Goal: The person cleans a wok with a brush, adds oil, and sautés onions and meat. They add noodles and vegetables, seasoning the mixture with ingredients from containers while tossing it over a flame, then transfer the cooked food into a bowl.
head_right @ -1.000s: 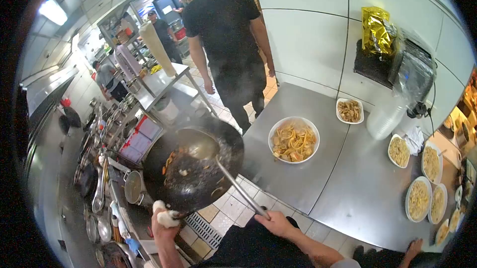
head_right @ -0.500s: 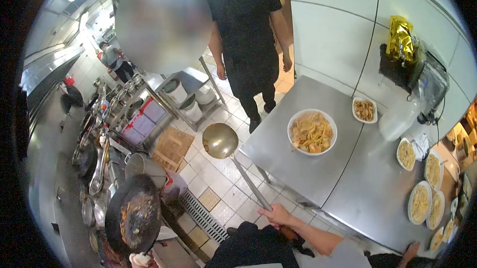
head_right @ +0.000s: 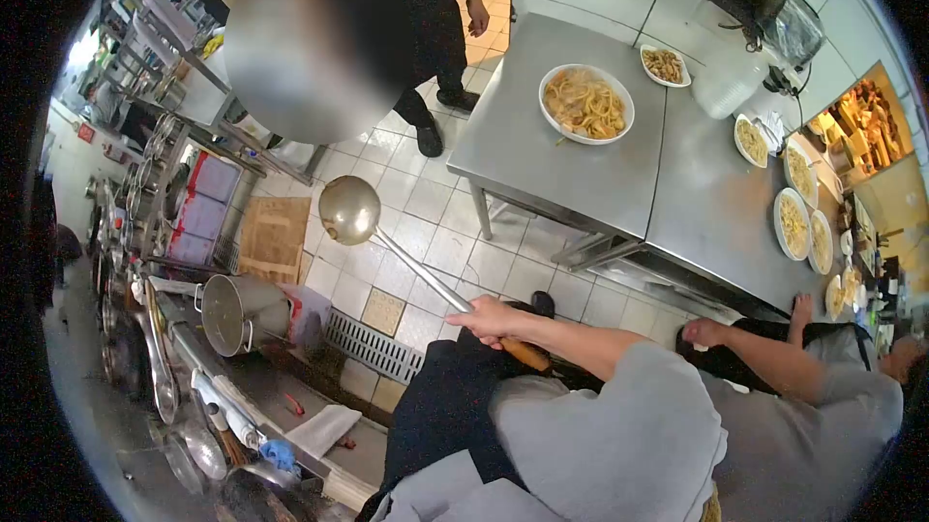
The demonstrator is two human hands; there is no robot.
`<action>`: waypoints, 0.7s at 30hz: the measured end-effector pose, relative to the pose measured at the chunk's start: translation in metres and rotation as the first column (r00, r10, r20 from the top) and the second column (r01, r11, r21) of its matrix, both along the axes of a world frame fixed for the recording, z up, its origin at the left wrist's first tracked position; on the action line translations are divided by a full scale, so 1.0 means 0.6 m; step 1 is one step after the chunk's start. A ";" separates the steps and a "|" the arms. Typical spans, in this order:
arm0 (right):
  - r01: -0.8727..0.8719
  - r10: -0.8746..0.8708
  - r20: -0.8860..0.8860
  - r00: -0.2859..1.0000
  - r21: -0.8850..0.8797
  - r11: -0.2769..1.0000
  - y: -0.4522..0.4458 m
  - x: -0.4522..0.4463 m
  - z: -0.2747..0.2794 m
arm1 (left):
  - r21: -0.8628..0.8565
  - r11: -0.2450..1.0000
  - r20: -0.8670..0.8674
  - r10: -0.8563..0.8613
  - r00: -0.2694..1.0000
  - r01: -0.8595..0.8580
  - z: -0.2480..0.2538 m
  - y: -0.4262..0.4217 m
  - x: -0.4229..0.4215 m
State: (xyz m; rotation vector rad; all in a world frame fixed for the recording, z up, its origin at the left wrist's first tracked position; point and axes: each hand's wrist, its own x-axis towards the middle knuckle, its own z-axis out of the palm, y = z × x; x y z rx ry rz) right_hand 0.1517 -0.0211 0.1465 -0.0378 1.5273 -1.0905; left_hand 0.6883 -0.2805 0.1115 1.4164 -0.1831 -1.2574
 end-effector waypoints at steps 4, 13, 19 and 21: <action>-0.024 0.025 0.007 1.000 -0.030 0.999 -0.057 0.024 0.006 | -0.005 0.996 0.032 0.092 0.995 -0.092 -0.013 -0.028 0.088; -0.302 0.311 -0.025 0.950 0.174 0.937 -0.250 0.055 -0.044 | -0.330 0.751 -0.463 0.399 0.792 -0.572 -0.052 0.078 0.238; -0.539 0.559 -0.120 0.821 0.161 0.826 -0.449 0.056 -0.066 | -0.129 0.624 -0.460 0.651 0.603 -0.771 -0.003 0.013 0.106; -0.596 0.614 -0.184 0.768 0.146 0.789 -0.517 0.067 -0.069 | -0.173 0.681 -0.408 0.608 0.681 -0.712 0.010 -0.023 0.083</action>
